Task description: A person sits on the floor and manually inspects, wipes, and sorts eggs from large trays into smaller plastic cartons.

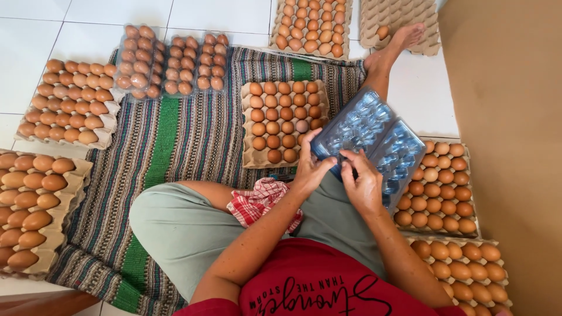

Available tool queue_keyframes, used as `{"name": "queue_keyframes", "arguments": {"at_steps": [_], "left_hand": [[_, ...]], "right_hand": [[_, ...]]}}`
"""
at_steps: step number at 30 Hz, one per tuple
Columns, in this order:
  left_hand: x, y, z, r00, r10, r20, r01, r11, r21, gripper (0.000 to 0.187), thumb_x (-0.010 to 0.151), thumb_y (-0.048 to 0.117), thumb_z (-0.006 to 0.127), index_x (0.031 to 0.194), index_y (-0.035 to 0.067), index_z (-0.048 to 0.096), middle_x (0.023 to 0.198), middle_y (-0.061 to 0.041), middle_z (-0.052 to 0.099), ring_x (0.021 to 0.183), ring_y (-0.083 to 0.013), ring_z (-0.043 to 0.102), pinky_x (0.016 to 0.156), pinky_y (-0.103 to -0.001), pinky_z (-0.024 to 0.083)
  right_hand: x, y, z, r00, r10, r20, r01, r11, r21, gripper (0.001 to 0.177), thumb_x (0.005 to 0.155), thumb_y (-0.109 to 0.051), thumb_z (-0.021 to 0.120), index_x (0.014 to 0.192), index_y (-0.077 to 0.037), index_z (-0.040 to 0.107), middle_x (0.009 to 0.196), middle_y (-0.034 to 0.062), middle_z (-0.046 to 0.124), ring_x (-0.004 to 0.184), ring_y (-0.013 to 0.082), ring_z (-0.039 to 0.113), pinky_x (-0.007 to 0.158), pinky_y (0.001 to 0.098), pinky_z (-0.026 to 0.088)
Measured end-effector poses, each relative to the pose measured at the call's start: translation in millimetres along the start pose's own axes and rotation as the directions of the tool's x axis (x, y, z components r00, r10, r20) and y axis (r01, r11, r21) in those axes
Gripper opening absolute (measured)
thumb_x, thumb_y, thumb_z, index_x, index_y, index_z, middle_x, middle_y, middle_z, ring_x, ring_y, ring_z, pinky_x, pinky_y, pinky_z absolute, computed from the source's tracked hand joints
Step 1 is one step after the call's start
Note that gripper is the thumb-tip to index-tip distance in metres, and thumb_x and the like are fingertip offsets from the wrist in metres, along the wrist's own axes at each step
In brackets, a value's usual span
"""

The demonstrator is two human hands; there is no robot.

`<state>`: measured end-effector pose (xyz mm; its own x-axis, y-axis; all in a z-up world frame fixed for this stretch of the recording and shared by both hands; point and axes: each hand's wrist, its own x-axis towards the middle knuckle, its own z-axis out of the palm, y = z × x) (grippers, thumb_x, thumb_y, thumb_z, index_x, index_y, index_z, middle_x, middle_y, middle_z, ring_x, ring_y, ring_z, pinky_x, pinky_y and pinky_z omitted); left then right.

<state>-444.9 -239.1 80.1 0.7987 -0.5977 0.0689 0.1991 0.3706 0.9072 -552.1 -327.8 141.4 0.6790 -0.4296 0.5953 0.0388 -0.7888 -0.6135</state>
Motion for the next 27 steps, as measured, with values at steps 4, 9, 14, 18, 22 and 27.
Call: {"name": "queue_keyframes", "arguments": {"at_steps": [4, 9, 14, 18, 22, 27], "left_hand": [[-5.1, 8.2, 4.5, 0.999, 0.017, -0.044, -0.010, 0.988, 0.151, 0.074, 0.084, 0.022, 0.077, 0.150, 0.018, 0.043, 0.145, -0.030, 0.045, 0.127, -0.0429, 0.056, 0.096, -0.048, 0.055], [-5.6, -7.2, 7.0, 0.964, 0.108, -0.244, -0.021, 0.942, 0.335, 0.097, 0.068, 0.023, 0.088, 0.150, 0.011, 0.037, 0.137, -0.025, 0.051, 0.126, -0.0392, 0.056, 0.102, -0.049, 0.049], [-5.1, -26.5, 7.8, 0.916, -0.091, -0.391, 0.171, 0.970, 0.175, 0.105, 0.060, 0.023, 0.093, 0.149, 0.012, 0.038, 0.133, -0.018, 0.053, 0.123, -0.0309, 0.057, 0.102, -0.046, 0.045], [-0.9, -69.8, 0.4, 0.838, -0.382, -0.389, 0.244, 0.901, -0.359, 0.050, 0.071, 0.002, 0.086, 0.115, 0.000, 0.063, 0.105, -0.013, 0.062, 0.096, -0.0224, 0.061, 0.084, -0.039, 0.054], [2.3, -100.6, -13.5, 0.814, -0.434, -0.387, 0.226, 0.849, -0.478, 0.036, 0.073, 0.002, 0.084, 0.104, 0.001, 0.066, 0.096, -0.011, 0.063, 0.087, -0.0234, 0.062, 0.078, -0.038, 0.054], [-1.7, -131.8, -28.3, 0.732, -0.671, -0.117, 0.477, 0.628, -0.615, 0.052, 0.083, 0.034, 0.084, 0.120, 0.010, 0.058, 0.116, -0.008, 0.063, 0.111, -0.0251, 0.061, 0.095, -0.043, 0.051]], "right_hand": [[-5.9, 2.9, 6.8, 0.999, -0.053, -0.003, 0.053, 0.999, -0.013, 0.023, 0.091, 0.000, 0.065, 0.109, -0.007, 0.077, 0.084, 0.0122, 0.075, 0.082, 0.0341, 0.072, 0.107, 0.0478, 0.049], [-12.0, 12.8, 18.1, 0.994, -0.106, 0.019, 0.106, 0.994, -0.026, 0.032, 0.081, -0.008, 0.077, 0.114, -0.009, 0.075, 0.080, 0.0064, 0.074, 0.084, 0.0276, 0.071, 0.112, 0.0485, 0.043], [-13.0, 15.5, 19.6, 0.989, -0.103, 0.103, 0.107, 0.993, -0.040, 0.037, 0.083, -0.014, 0.078, 0.120, -0.010, 0.074, 0.084, 0.0078, 0.071, 0.088, 0.0274, 0.070, 0.117, 0.0494, 0.035], [-14.4, 18.4, 24.5, 0.989, -0.071, 0.129, 0.072, 0.997, -0.002, 0.029, 0.094, -0.016, 0.071, 0.123, -0.010, 0.073, 0.088, 0.0089, 0.072, 0.091, 0.0281, 0.070, 0.118, 0.0509, 0.032], [-29.6, 38.0, 40.6, 0.984, -0.119, 0.130, 0.129, 0.990, -0.065, 0.028, 0.097, -0.018, 0.066, 0.124, -0.012, 0.072, 0.098, 0.0083, 0.073, 0.097, 0.0271, 0.070, 0.118, 0.0500, 0.032], [-32.2, 39.5, 48.5, 0.973, -0.172, 0.151, 0.200, 0.960, -0.195, 0.039, 0.086, -0.020, 0.075, 0.124, -0.016, 0.071, 0.085, 0.0074, 0.066, 0.086, 0.0272, 0.068, 0.115, 0.0515, 0.038]]}}
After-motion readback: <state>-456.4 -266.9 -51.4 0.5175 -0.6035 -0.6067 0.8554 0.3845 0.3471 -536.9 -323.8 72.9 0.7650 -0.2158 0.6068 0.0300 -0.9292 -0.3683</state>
